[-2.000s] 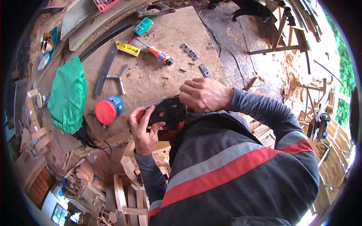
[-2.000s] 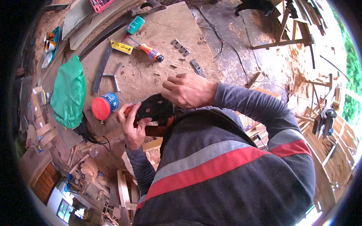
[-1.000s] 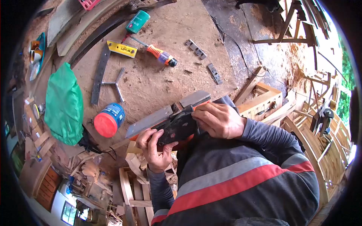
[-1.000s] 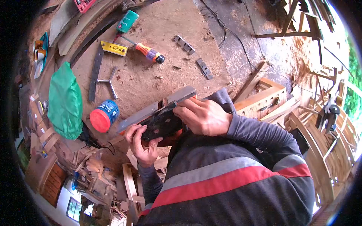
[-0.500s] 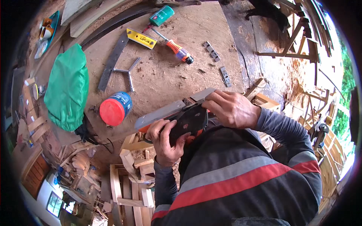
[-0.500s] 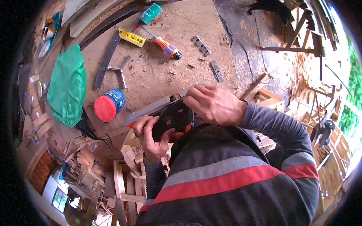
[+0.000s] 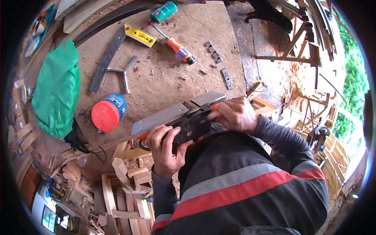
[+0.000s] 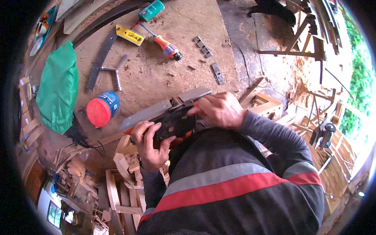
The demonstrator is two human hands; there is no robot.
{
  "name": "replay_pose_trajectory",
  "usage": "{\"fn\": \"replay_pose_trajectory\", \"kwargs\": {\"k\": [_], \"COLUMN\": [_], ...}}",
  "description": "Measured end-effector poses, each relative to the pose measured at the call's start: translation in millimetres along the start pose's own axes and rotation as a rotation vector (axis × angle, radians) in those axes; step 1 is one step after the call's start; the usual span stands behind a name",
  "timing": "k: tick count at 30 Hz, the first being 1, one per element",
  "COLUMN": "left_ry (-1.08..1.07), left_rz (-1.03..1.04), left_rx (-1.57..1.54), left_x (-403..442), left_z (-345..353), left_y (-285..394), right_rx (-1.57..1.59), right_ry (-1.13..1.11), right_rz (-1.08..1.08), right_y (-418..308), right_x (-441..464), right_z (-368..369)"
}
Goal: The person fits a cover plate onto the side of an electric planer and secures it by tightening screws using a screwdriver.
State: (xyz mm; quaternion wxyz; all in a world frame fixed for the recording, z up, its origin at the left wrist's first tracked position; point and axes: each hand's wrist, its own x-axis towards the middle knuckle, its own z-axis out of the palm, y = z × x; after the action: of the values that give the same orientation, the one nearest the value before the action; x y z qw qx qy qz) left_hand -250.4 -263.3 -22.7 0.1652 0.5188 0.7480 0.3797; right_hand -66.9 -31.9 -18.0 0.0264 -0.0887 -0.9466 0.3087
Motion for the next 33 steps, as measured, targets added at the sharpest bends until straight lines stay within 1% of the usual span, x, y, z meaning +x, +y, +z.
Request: {"fn": "replay_pose_trajectory", "kwargs": {"k": [2,3,6,7,8,10,12,14,16,18,19,20,22,23,24,26,27,28,30,32,33], "left_ry": [-0.004,0.004,-0.023,-0.027,-0.033,-0.032,-0.044,-0.045,-0.076,-0.055,-0.074,-0.097,-0.104,-0.112,-0.117,-0.110,-0.107,-0.103,-0.118,-0.099,-0.079], "left_rz": [-0.036,-0.020,-0.028,-0.016,-0.013,-0.021,-0.021,-0.029,-0.018,-0.029,-0.041,-0.054,-0.082,-0.083,-0.084,-0.089,-0.093,-0.098,-0.072,-0.060,-0.054], "left_rx": [-0.035,-0.042,-0.040,-0.040,-0.048,-0.023,-0.021,-0.028,-0.020,-0.028,-0.017,-0.007,-0.016,-0.023,-0.029,-0.028,-0.032,-0.031,-0.025,-0.026,-0.026], "left_x": [-1,0,3,4,5,5,10,14,15,24,28,32,37,39,40,39,39,37,35,33,34], "left_z": [0,0,0,0,1,0,-2,-1,1,2,2,1,-3,-4,-4,-6,-6,-5,-3,-1,0], "left_y": [2,2,3,4,3,4,6,8,7,12,14,16,19,18,18,17,17,18,20,20,20], "right_rx": [0.055,0.049,0.045,0.022,0.019,-0.033,-0.052,-0.134,-0.172,-0.249,-0.220,-0.226,-0.076,-0.073,-0.072,-0.008,0.047,0.125,-0.003,0.007,-0.004], "right_ry": [0.099,0.114,0.137,0.049,0.049,-0.068,-0.036,-0.129,-0.098,-0.177,-0.099,-0.096,-0.086,-0.017,-0.017,0.056,0.182,0.222,0.172,0.047,-0.124], "right_rz": [0.075,0.128,0.150,0.136,0.145,0.118,0.113,0.133,0.107,0.167,0.144,0.139,0.168,0.160,0.156,0.205,0.154,0.393,0.370,0.121,0.140], "right_y": [-4,-14,-29,-29,-28,-24,-25,-23,-19,-15,-7,0,10,13,13,15,20,27,35,54,57], "right_x": [-8,-4,3,5,6,10,15,18,19,22,23,21,18,21,22,25,30,33,57,77,86], "right_z": [-8,-17,-17,-19,-18,-17,-14,-16,-15,-17,-12,-9,-5,0,-1,-4,-1,-1,-11,4,10]}}
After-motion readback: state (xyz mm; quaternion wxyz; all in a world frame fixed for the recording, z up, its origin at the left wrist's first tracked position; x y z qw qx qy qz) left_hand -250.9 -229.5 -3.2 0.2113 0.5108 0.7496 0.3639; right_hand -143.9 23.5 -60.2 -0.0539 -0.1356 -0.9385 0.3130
